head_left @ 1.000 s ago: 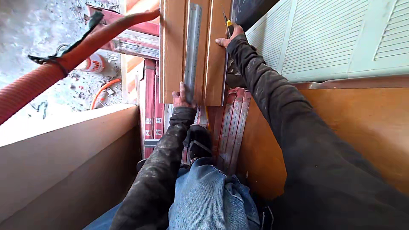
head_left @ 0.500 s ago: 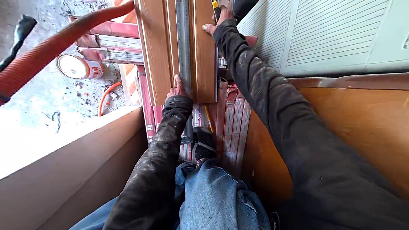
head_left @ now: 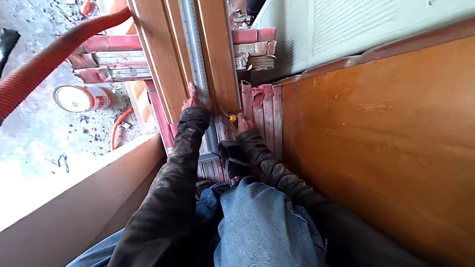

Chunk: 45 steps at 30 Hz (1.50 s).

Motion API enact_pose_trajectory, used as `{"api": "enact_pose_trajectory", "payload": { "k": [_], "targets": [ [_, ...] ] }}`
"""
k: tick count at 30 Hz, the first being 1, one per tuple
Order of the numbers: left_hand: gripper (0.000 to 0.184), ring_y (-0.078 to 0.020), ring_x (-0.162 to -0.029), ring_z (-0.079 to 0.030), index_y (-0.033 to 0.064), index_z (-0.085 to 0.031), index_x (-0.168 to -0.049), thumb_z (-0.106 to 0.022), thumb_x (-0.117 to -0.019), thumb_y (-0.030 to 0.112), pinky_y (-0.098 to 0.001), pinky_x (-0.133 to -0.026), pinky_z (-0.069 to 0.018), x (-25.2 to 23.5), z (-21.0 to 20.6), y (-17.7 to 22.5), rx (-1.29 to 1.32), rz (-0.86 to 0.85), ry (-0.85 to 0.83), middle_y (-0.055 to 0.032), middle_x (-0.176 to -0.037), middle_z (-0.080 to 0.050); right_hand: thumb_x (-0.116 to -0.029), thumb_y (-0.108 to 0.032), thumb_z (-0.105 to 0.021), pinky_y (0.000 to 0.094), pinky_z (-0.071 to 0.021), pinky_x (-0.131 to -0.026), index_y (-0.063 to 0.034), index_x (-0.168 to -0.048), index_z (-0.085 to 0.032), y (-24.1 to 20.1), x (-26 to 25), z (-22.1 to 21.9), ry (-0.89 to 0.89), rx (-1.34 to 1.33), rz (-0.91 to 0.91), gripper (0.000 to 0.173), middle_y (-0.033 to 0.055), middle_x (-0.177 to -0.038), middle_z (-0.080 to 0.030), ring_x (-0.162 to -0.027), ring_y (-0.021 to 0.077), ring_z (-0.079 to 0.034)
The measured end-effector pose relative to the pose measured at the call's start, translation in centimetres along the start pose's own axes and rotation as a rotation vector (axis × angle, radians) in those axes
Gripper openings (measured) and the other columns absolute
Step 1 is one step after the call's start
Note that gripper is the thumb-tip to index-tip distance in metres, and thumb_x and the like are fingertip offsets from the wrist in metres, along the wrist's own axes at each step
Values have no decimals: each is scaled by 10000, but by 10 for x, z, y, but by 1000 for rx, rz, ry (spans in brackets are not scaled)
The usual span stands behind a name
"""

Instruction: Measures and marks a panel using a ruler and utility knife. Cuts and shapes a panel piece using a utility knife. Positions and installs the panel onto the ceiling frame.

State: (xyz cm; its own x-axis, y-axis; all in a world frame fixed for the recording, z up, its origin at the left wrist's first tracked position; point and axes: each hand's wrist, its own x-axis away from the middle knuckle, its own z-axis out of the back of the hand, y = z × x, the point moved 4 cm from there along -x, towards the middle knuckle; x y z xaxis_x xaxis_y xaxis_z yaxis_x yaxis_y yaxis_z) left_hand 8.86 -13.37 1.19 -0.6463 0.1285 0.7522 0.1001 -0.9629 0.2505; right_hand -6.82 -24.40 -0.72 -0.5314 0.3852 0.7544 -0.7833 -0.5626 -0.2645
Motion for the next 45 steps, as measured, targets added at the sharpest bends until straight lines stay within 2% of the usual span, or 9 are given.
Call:
{"api": "enact_pose_trajectory", "payload": {
  "k": [4, 10, 16, 22, 26, 30, 36, 40, 45],
  "targets": [
    [931, -519, -1306, -540, 205, -149, -1656, -690, -947, 470, -667, -1048, -437, -1, -1, 0, -4, -23, 27, -323, -1405, -560, -917, -127, -707, 563, -485, -1050, -4, -1504, -438, 16, 23, 12, -53, -4, -116, 657, 260, -1339, -629, -1247, 407, -619],
    [940, -512, -1304, -547, 198, -154, -1656, -705, -937, 451, -655, -1055, -439, -4, -3, -2, -8, -19, 45, -316, -1400, -569, -967, -178, -647, 586, -491, -1027, 5, -1451, -491, 86, 51, 48, 159, 5, -326, 540, 256, -1300, -651, -1223, 413, -633],
    [936, -489, -1337, -527, 201, -157, -1655, -698, -938, 464, -635, -1074, -430, -5, -3, -3, -5, -17, 45, -302, -1429, -551, -986, -218, -635, 556, -492, -1034, -10, -1442, -501, 99, 38, 46, 193, -15, -317, 519, 239, -1295, -660, -1218, 394, -640],
    [924, -500, -1331, -529, 215, -153, -1657, -688, -948, 468, -637, -1068, -435, -4, -3, 0, 2, 7, 42, -311, -1429, -549, -935, 11, -619, 547, -435, -1104, -10, -1539, -398, 92, 50, 57, 154, 75, -471, 644, 270, -1496, -501, -1370, 419, -519],
    [940, -504, -1324, -532, 217, -144, -1658, -692, -942, 483, -639, -1061, -440, -6, -4, -2, -15, 3, 48, -314, -1425, -550, -893, 14, -663, 520, -516, -1031, -27, -1488, -488, 91, 65, 46, 132, 130, -401, 622, 249, -1568, -388, -1306, 413, -563],
    [903, -527, -1321, -524, 197, -167, -1654, -673, -960, 474, -666, -1059, -425, -3, -3, -1, -17, -19, 49, -328, -1420, -546, -983, -137, -642, 522, -437, -1128, 40, -1449, -507, 86, 78, 20, 65, -9, -233, 516, 273, -1462, -522, -1362, 390, -528],
    [908, -513, -1326, -527, 178, -159, -1655, -670, -965, 472, -644, -1065, -433, -1, -2, 0, -35, -16, 34, -324, -1426, -543, -963, -183, -674, 452, -437, -1136, 26, -1378, -572, 111, 75, 31, 234, 29, -289, 477, 255, -1520, -449, -1391, 369, -492],
    [908, -506, -1323, -533, 177, -162, -1653, -680, -961, 456, -642, -1071, -430, 2, 2, 4, 6, 11, 23, -311, -1432, -545, -970, -198, -649, 513, -486, -1069, 64, -1324, -590, 96, 72, 26, 296, -1, -178, 445, 284, -1364, -576, -1268, 404, -591],
    [921, -494, -1303, -553, 198, -195, -1649, -709, -936, 470, -643, -1064, -436, 4, -6, 16, 87, -24, 29, -293, -1419, -567, -981, -275, -678, 596, -519, -976, 38, -1346, -593, 27, 50, 6, 80, -314, -48, 489, 264, -1129, -710, -1072, 412, -693]
  ]
}}
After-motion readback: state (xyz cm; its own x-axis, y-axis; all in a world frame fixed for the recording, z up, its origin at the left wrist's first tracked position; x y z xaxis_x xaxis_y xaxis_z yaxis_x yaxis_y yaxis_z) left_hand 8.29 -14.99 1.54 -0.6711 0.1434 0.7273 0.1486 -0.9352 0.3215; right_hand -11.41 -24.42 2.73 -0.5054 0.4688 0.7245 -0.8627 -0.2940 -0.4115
